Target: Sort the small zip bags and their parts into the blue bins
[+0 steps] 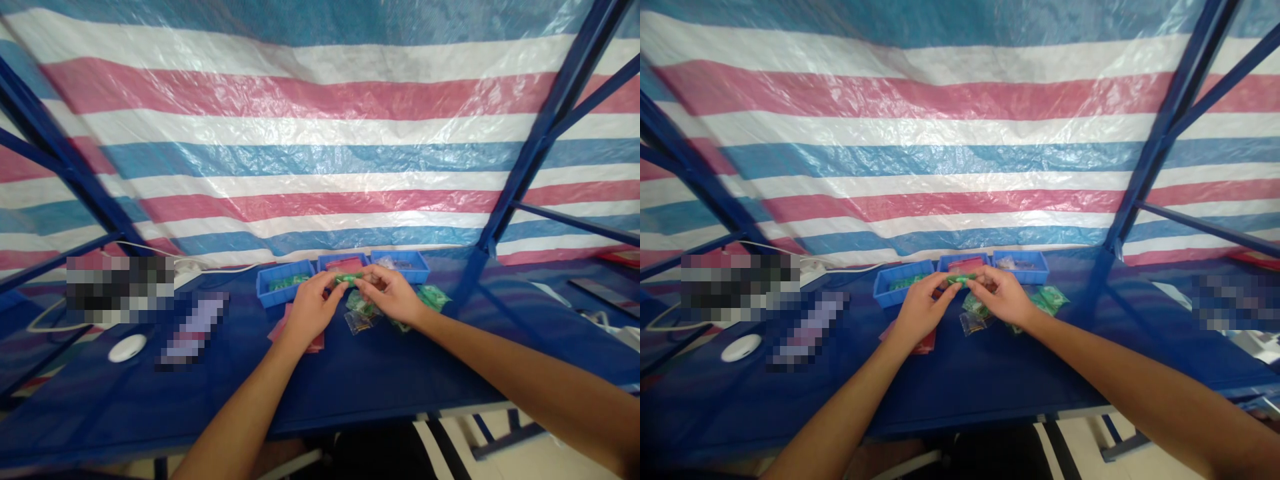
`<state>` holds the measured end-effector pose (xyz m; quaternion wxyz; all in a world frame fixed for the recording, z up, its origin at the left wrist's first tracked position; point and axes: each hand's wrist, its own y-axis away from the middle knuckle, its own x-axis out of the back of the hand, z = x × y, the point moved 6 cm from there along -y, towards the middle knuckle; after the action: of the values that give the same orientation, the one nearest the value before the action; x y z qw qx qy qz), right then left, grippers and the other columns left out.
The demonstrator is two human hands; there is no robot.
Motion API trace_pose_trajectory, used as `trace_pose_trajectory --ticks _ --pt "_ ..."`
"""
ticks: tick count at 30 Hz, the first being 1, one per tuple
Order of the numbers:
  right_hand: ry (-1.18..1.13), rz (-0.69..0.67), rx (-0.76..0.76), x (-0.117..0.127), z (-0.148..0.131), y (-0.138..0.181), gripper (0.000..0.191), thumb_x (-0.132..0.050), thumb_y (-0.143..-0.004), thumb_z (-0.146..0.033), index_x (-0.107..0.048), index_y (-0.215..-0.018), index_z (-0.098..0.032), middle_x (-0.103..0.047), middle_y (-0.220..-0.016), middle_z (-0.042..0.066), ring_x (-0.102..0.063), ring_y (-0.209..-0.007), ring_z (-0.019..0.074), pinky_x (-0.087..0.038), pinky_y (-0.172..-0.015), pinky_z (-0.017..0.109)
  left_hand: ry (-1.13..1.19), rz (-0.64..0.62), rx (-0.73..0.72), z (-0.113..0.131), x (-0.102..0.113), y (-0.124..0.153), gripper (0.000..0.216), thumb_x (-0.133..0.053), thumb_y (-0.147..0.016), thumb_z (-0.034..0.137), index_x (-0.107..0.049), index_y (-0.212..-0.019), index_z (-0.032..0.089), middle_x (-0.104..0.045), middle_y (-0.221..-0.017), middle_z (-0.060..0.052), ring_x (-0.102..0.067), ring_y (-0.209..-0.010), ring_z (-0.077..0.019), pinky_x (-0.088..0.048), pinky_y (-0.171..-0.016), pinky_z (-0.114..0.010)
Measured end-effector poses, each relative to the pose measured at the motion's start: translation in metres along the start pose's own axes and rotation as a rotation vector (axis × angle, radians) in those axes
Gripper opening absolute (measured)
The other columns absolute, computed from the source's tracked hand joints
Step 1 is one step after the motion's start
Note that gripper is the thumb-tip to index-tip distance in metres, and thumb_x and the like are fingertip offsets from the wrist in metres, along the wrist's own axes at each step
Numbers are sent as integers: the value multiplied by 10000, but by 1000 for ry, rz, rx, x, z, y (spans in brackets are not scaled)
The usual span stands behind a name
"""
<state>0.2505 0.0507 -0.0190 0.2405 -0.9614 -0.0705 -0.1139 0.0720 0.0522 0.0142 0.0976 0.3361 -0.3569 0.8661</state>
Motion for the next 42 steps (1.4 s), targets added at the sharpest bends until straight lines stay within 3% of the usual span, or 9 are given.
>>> trace_pose_trajectory --ticks 6,9,12,16,21,24,26,31,42 --pt "-19 30 -26 1 7 -1 342 -655 -951 -542 -625 -1099 -236 -600 -649 -46 -584 -513 141 -486 -504 260 81 87 79 -8 6 0 422 -632 -981 377 -574 -1378 245 -738 -916 -12 -693 -770 -185 -524 -702 -275" --pt "33 34 -3 1 7 -1 353 -631 -965 -545 -646 -1132 -235 -598 -655 -44 -592 -530 141 -489 -521 258 -25 182 79 -11 21 0 364 -605 -994 362 -577 -1328 222 -747 -993 -34 -696 -809 -189 -539 -795 -304" --pt "85 42 27 1 6 0 350 -611 -976 -547 -656 -1130 -237 -606 -652 -43 -590 -531 141 -478 -520 257 -179 281 67 -16 40 0 263 -549 -1018 338 -626 -1239 216 -745 -1128 -72 -702 -987 -224 -532 -908 -336" --pt "212 41 87 3 1 1 309 -573 -1007 -505 -655 -1148 -243 -613 -650 -39 -590 -542 149 -467 -540 268 -354 348 112 -32 61 1 315 -500 -1028 313 -623 -1299 208 -736 -1203 -91 -679 -1078 -250 -506 -981 -366" --pt "556 -118 300 2 -19 0 249 -601 -1002 -417 -701 -1116 -220 -703 -814 35 -665 -741 200 -530 -743 335 -689 199 305 -60 69 4 347 -478 -1007 322 -713 -1225 188 -746 -1148 -149 -613 -1147 -338 -461 -1010 -481" --pt "647 -289 465 -6 -26 4 379 -733 -903 -490 -719 -1162 -215 -721 -1070 104 -668 -1025 271 -518 -961 420 -823 73 448 -73 67 9 384 -446 -1008 373 -771 -1086 185 -744 -1060 -185 -574 -1155 -400 -462 -947 -542" --pt "681 -369 508 -12 -24 7 498 -795 -830 -547 -723 -1196 -218 -698 -1177 121 -643 -1108 295 -483 -1035 462 -839 49 465 -74 65 11 416 -416 -1016 387 -779 -1065 189 -731 -1127 -185 -563 -1148 -402 -464 -929 -548" --pt "703 -485 496 -23 -13 10 422 -783 -864 -514 -748 -1181 -238 -717 -1150 96 -634 -1105 277 -478 -1034 447 -827 80 440 -74 63 12 451 -394 -1028 425 -782 -1133 221 -656 -1327 -162 -527 -1201 -406 -446 -966 -585" --pt "688 -452 447 -21 -8 7 245 -618 -1013 -290 -716 -1221 -206 -757 -1131 99 -675 -1085 245 -525 -1002 402 -762 145 296 -70 51 14 506 -417 -1039 505 -678 -1353 207 -512 -1530 -178 -440 -1378 -422 -372 -1109 -653"
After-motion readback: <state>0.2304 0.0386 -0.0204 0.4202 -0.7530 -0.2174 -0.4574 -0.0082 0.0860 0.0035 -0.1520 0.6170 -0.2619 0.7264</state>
